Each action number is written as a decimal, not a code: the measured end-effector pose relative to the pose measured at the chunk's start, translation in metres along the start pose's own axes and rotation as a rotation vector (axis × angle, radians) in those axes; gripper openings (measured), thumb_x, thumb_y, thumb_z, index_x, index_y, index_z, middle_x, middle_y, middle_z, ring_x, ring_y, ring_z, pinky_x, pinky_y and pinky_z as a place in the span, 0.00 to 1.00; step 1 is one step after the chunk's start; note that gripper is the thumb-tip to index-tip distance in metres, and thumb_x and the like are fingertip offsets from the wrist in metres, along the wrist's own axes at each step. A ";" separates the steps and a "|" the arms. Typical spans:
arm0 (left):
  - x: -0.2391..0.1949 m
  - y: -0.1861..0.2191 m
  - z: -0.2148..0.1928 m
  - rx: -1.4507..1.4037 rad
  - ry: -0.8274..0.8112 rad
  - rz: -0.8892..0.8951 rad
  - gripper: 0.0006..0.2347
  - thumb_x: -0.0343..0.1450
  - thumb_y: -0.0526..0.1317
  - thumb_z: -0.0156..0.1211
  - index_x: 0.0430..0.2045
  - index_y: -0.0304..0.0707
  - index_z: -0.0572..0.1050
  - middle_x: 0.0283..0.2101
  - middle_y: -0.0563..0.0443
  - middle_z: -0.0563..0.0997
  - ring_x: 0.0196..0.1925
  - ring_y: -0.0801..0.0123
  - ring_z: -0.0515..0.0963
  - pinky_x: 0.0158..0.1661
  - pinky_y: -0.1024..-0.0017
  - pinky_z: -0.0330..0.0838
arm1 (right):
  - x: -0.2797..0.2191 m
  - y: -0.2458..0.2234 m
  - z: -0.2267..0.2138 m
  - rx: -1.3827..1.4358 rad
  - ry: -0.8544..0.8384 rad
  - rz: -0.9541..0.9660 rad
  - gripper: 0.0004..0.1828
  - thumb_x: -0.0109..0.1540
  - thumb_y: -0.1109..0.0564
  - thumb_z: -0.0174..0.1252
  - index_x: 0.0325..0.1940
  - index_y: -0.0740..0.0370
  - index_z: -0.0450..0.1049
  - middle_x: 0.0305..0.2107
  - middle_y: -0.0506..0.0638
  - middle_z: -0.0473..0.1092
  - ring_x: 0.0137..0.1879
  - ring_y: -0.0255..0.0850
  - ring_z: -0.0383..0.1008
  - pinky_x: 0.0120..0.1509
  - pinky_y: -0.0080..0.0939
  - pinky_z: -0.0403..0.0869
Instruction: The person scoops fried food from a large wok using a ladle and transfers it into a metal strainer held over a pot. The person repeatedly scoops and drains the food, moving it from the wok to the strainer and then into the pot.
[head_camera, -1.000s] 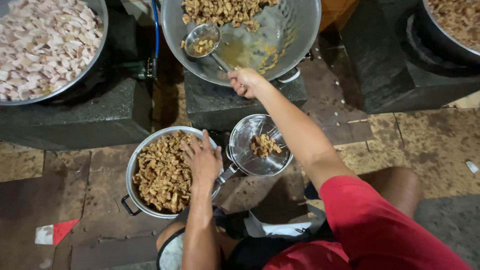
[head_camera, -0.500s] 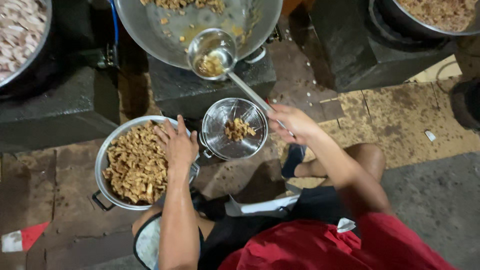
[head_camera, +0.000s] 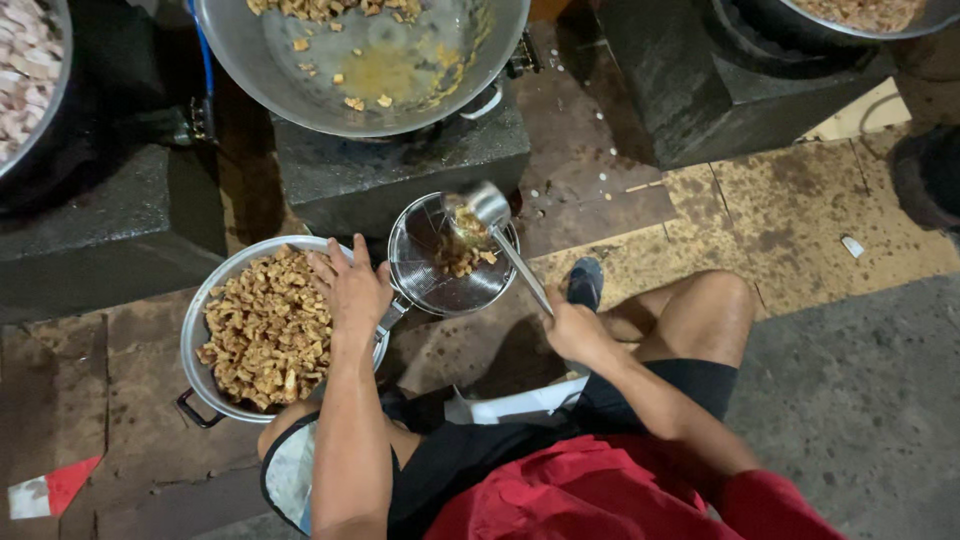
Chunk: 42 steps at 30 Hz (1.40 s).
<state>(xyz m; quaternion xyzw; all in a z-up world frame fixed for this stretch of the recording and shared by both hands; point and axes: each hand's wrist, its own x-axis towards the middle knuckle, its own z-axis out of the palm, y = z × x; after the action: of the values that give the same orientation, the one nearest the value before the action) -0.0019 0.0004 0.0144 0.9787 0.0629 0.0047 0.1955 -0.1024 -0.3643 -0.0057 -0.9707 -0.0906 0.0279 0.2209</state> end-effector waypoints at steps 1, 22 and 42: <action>0.000 0.000 0.000 -0.002 -0.005 -0.001 0.30 0.71 0.50 0.60 0.69 0.42 0.62 0.74 0.26 0.51 0.73 0.18 0.41 0.66 0.29 0.43 | -0.002 -0.002 0.002 -0.013 -0.033 0.043 0.32 0.65 0.54 0.53 0.71 0.71 0.57 0.25 0.67 0.74 0.31 0.63 0.76 0.36 0.61 0.74; -0.028 -0.003 -0.010 -0.036 0.034 -0.025 0.30 0.71 0.51 0.59 0.69 0.43 0.63 0.72 0.24 0.55 0.73 0.17 0.44 0.65 0.27 0.44 | -0.009 -0.009 -0.137 1.573 -0.490 0.691 0.24 0.66 0.52 0.50 0.68 0.52 0.67 0.19 0.39 0.59 0.15 0.26 0.51 0.13 0.27 0.50; -0.023 -0.019 -0.032 -0.116 -0.012 -0.144 0.29 0.72 0.51 0.56 0.68 0.40 0.62 0.73 0.23 0.50 0.74 0.19 0.39 0.65 0.28 0.41 | 0.459 -0.114 0.039 -0.177 -0.026 0.105 0.21 0.60 0.55 0.56 0.53 0.70 0.73 0.44 0.70 0.75 0.52 0.63 0.77 0.58 0.58 0.75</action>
<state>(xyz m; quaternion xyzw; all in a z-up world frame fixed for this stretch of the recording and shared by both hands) -0.0280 0.0275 0.0369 0.9586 0.1316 -0.0114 0.2523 0.3254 -0.1600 0.0022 -0.9894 -0.0445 0.0438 0.1314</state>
